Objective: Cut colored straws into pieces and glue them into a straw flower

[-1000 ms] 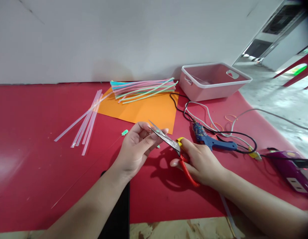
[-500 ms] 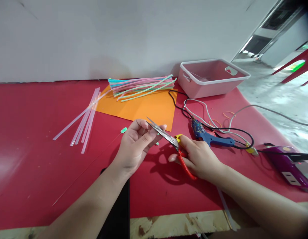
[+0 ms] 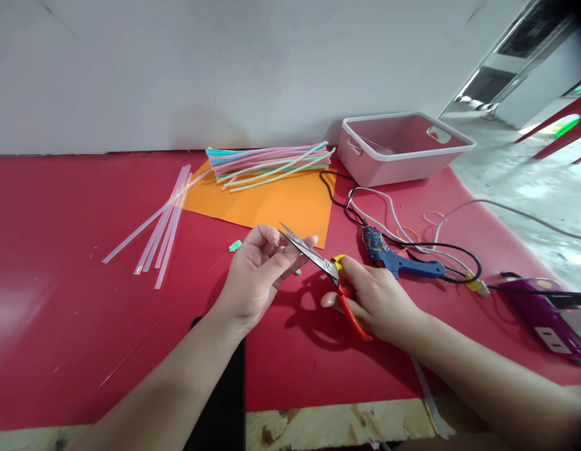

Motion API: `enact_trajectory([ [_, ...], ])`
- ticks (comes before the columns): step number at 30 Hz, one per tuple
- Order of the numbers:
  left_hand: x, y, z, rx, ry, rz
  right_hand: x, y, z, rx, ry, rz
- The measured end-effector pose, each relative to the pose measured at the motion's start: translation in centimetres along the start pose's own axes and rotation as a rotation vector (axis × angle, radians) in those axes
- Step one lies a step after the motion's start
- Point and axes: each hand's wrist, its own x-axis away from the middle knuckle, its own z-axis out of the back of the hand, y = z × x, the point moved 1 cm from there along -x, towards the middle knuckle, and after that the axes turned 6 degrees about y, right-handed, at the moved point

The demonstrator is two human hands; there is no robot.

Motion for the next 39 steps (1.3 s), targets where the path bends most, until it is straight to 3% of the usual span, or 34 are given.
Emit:
enact_trajectory([
  [4, 0.1, -0.3, -0.2, 0.022, -0.004, -0.013, 0.1, -0.1, -0.1, -0.050, 0.012, 0.044],
  [13, -0.2, -1.3, -0.1, -0.110, 0.105, -0.062, 0.0, -0.6, -0.1, -0.094, 0.051, 0.032],
  [26, -0.3, -1.7, -0.2, -0.043, 0.101, -0.060, -0.2, -0.3, -0.4, -0.020, 0.074, -0.008],
  [39, 0.1, -0.8, -0.4, -0.041, 0.059, -0.052, 0.4, -0.8, -0.1, -0.134, 0.012, 0.002],
])
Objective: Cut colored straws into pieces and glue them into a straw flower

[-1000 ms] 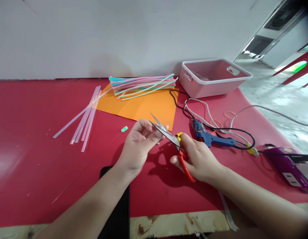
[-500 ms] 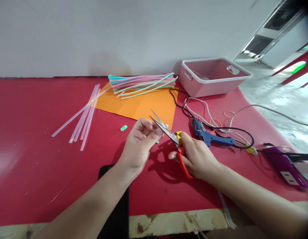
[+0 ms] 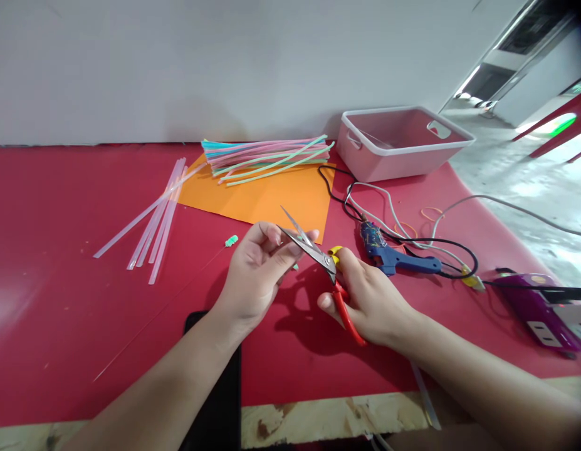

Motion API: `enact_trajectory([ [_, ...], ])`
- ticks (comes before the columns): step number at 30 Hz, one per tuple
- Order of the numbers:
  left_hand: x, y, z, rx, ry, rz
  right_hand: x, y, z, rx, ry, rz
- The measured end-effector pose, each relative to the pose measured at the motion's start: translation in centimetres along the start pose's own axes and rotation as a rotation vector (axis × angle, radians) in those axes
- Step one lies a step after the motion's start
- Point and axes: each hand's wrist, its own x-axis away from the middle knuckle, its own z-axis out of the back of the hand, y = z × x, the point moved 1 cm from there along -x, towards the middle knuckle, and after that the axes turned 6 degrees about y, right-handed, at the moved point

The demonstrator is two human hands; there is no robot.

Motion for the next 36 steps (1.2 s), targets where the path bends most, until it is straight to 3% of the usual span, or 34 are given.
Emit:
enact_trajectory([
  [14, 0.36, -0.31, -0.78, -0.002, 0.078, -0.003, -0.32, -0.33, -0.36, 0.127, -0.007, -0.094],
  [22, 0.40, -0.30, -0.54, -0.024, 0.025, -0.036, -0.10, -0.13, -0.34, 0.073, 0.038, -0.005],
  [27, 0.57, -0.39, -0.39, -0.098, -0.015, -0.092, -0.05, -0.05, -0.33, 0.043, 0.023, -0.017],
  [36, 0.63, -0.32, -0.53, -0.118, -0.032, -0.077, 0.03, -0.10, -0.10, 0.094, 0.032, -0.050],
])
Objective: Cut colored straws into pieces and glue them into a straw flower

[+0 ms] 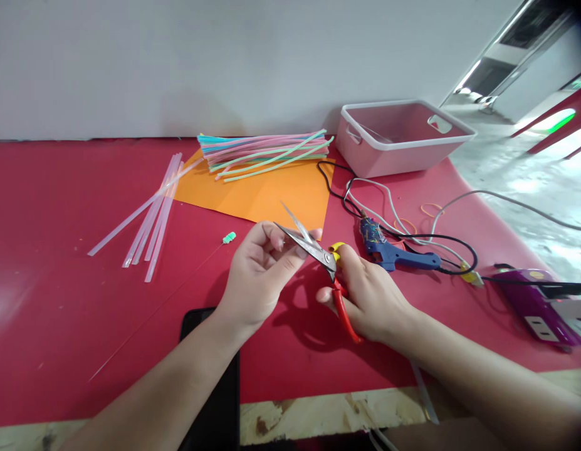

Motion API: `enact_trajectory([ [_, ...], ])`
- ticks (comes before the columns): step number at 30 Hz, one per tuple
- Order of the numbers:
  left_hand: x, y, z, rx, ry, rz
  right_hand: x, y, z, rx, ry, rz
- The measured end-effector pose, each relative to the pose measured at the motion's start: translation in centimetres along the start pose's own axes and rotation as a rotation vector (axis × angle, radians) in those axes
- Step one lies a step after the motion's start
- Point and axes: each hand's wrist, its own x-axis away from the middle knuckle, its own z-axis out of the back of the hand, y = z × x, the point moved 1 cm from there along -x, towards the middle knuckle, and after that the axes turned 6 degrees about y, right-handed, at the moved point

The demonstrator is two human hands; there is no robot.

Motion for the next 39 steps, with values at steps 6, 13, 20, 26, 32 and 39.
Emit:
enact_trajectory([
  [6, -0.02, -0.10, 0.15, 0.051, -0.004, 0.009, -0.07, 0.09, -0.16, -0.016, 0.000, -0.013],
  [13, 0.00, 0.16, 0.18, 0.058, -0.024, -0.011, -0.10, 0.38, -0.41, -0.095, -0.012, -0.030],
  [20, -0.18, 0.35, 0.43, 0.034, 0.023, 0.022, -0.43, 0.43, 0.14, -0.297, 0.005, -0.050],
  [26, -0.45, 0.57, 0.37, 0.051, 0.080, 0.078, -0.35, 0.76, 0.53, -0.335, 0.009, 0.031],
  [32, -0.48, 0.51, 0.66, 0.037, 0.092, 0.069, -0.33, 0.47, 0.47, -0.225, 0.050, 0.087],
  [39, -0.40, 0.49, 0.50, 0.060, 0.094, 0.074, -0.74, 0.89, 0.35, -0.169, 0.055, -0.023],
])
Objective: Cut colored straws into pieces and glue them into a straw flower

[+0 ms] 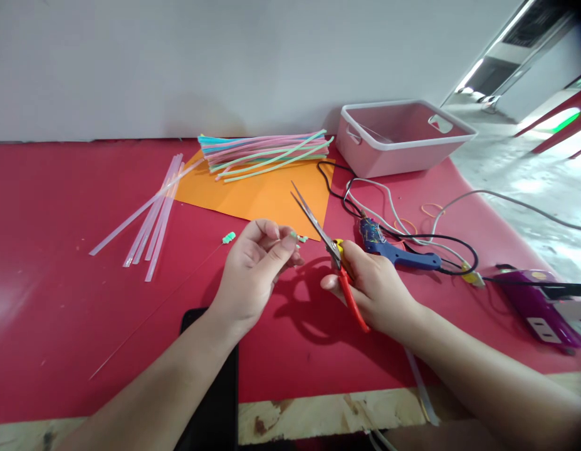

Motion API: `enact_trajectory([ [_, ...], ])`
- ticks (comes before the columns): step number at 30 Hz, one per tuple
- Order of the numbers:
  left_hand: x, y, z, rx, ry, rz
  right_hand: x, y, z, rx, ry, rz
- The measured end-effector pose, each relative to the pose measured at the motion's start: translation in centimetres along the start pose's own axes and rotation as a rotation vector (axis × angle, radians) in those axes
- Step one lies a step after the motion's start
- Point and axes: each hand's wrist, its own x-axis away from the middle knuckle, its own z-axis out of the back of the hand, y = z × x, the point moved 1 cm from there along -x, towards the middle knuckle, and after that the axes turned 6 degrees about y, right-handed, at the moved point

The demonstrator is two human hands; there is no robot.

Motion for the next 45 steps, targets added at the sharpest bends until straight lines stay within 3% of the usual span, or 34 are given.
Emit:
enact_trajectory([
  [5, -0.2, -0.1, 0.1, 0.044, -0.005, 0.043, 0.1, 0.2, 0.2, -0.047, 0.026, -0.027],
  [11, -0.4, -0.4, 0.4, 0.055, -0.013, 0.097, 0.8, 0.2, 0.3, -0.237, 0.142, 0.084],
  [18, -0.2, 0.0, 0.2, -0.004, 0.015, 0.132, 0.6, -0.1, 0.2, -0.291, 0.067, -0.062],
  [24, -0.2, 0.4, 0.4, -0.015, 0.061, 0.157, -1.6, -0.9, 1.6, 0.026, 0.041, -0.115],
  [30, -0.4, 0.6, 0.7, 0.009, 0.072, 0.156, -8.8, -1.1, 2.2, 0.570, 0.033, -0.084],
  [35, -0.5, 0.4, 0.9, 0.020, 0.060, 0.111, -13.3, -0.7, 0.5, 0.673, -0.089, -0.031],
  [40, -0.6, 0.1, 1.0, -0.029, 0.103, 0.126, -13.9, 0.2, -0.9, 0.645, -0.121, 0.045],
  [45, -0.6, 0.0, 0.9, -0.088, 0.104, 0.158, -11.6, -0.4, 0.1, 0.613, -0.055, 0.148],
])
